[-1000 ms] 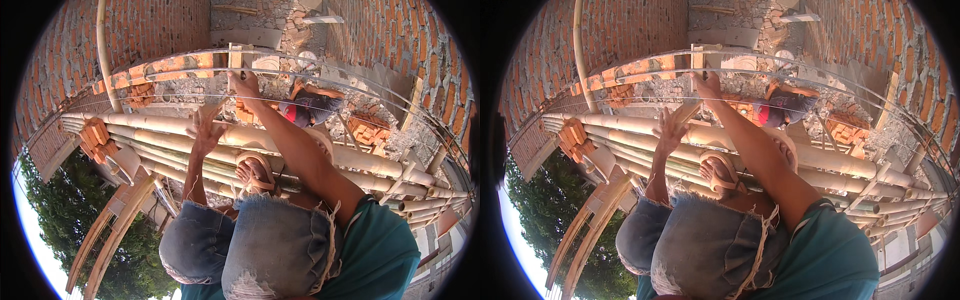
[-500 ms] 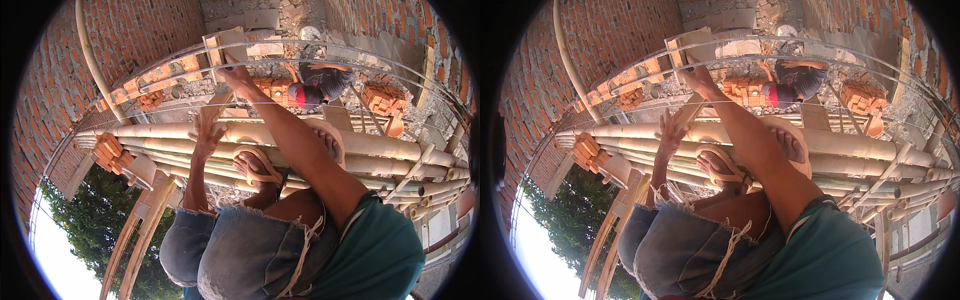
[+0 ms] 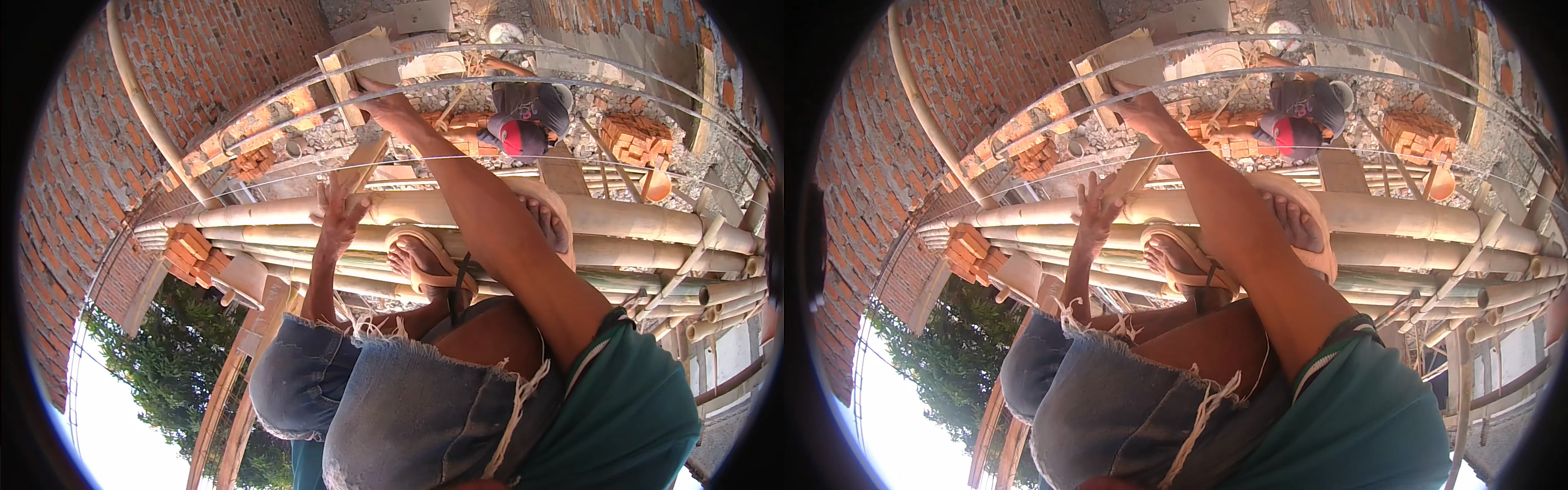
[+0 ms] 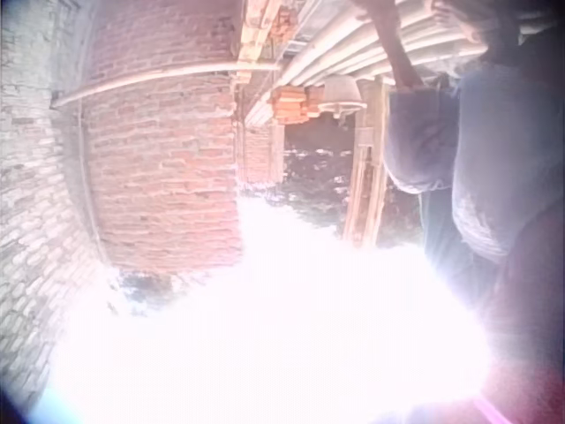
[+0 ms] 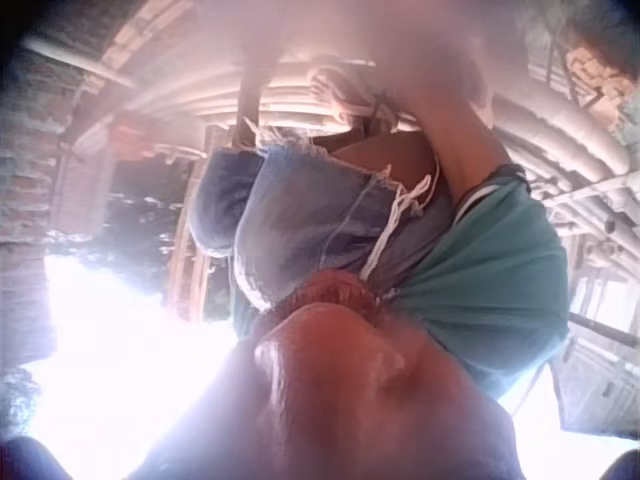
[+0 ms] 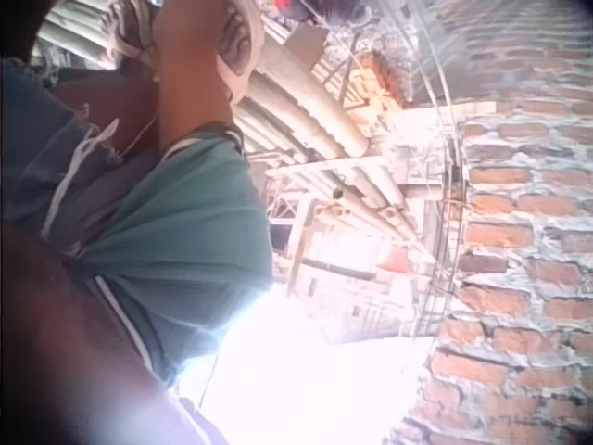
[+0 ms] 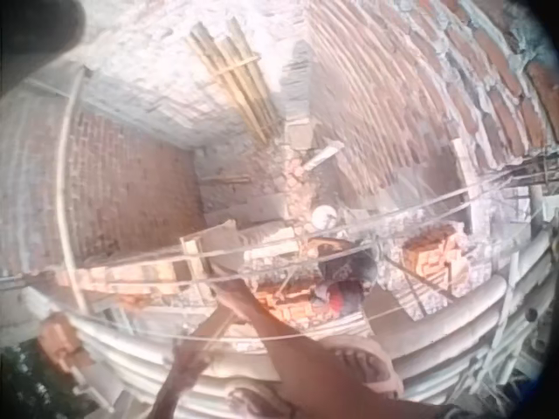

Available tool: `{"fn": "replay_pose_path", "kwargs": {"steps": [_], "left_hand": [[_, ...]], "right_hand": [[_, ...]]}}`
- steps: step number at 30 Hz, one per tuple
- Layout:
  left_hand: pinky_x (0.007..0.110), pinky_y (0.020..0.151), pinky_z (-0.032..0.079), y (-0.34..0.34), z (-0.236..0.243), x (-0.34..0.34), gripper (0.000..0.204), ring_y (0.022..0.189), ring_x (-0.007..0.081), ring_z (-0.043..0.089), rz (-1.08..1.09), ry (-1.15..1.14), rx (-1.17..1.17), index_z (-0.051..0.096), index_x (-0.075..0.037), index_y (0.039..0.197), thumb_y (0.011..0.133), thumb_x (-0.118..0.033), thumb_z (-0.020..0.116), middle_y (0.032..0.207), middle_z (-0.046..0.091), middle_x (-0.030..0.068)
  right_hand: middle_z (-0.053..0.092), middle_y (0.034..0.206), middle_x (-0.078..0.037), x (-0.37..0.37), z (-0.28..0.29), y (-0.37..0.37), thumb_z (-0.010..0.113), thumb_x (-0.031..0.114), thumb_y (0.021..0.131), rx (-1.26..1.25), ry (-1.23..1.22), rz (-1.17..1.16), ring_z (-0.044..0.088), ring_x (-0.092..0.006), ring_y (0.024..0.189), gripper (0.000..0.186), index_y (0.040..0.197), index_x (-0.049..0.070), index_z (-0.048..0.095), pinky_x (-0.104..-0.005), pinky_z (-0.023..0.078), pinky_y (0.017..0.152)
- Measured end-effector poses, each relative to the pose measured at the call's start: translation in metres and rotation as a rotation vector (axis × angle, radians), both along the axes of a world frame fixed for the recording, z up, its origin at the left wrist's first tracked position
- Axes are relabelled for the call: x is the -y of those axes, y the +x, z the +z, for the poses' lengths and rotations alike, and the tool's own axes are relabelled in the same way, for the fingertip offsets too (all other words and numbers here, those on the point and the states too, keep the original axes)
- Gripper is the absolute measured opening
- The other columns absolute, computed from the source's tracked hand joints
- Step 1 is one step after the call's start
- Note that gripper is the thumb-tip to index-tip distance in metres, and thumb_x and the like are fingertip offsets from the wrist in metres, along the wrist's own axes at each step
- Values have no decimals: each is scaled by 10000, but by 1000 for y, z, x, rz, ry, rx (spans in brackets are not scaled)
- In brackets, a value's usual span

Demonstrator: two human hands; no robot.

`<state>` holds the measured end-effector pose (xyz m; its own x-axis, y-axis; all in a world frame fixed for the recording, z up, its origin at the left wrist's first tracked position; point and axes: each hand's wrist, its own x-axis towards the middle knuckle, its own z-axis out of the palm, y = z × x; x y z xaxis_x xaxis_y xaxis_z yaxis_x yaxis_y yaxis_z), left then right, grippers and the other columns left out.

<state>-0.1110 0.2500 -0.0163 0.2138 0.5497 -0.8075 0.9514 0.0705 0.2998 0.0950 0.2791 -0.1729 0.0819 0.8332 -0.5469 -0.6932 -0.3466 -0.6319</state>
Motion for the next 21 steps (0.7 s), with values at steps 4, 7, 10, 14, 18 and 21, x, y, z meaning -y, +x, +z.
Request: {"fn": "replay_pose_path", "kwargs": {"steps": [4, 7, 10, 14, 18, 21], "left_hand": [[627, 1164, -98, -4, -4, 1, 682, 1531, 398, -134, 65, -2, 134, 465, -247, 1498, 918, -544, 666, 1678, 76, 198], [556, 1203, -65, -9, -9, -2, 695, 1530, 398, -133, 1, -26, 232, 430, -202, 1517, 939, -514, 656, 1670, 71, 226], [746, 1071, -130, -11, -13, 1, 736, 1524, 415, -163, -23, 4, 94, 455, -264, 1503, 891, -620, 655, 1674, 63, 219], [779, 1032, -154, -13, -13, 5, 744, 1518, 429, -171, -14, 25, 119, 472, -235, 1490, 885, -627, 655, 1675, 32, 219], [759, 1071, -113, -12, -14, 7, 699, 1520, 436, -151, -10, 42, 120, 465, -273, 1492, 900, -591, 661, 1678, 43, 203], [756, 1078, -111, -10, -15, 7, 681, 1525, 429, -133, -32, 55, 95, 458, -299, 1498, 910, -579, 657, 1686, 24, 175]], "right_hand": [[612, 1340, -143, 1, 5, 5, 748, 309, 916, -3, -18, 13, 587, -203, 1096, 702, 1506, 72, 451, -344, 507, 898], [536, 1436, -121, 3, -3, 7, 738, 296, 928, -78, 7, 95, 542, -240, 1252, 767, 1553, 75, 353, -413, 511, 981], [484, 1493, -117, 1, -14, 7, 719, 282, 946, -108, 92, 1, 465, -231, 1346, 779, 1564, 44, 309, -431, 449, 1073], [395, 1569, -123, 4, -23, 6, 712, 312, 950, -53, 45, 36, 405, -247, 1416, 789, 1581, 96, 289, -477, 444, 1079], [433, 1526, -161, 8, -23, 5, 671, 250, 974, -51, 26, 46, 474, -247, 1346, 748, 1571, 40, 271, -414, 524, 944], [440, 1514, -154, 6, -19, 4, 642, 258, 991, 28, 67, 67, 472, -258, 1340, 712, 1570, 50, 283, -412, 528, 931]]}}
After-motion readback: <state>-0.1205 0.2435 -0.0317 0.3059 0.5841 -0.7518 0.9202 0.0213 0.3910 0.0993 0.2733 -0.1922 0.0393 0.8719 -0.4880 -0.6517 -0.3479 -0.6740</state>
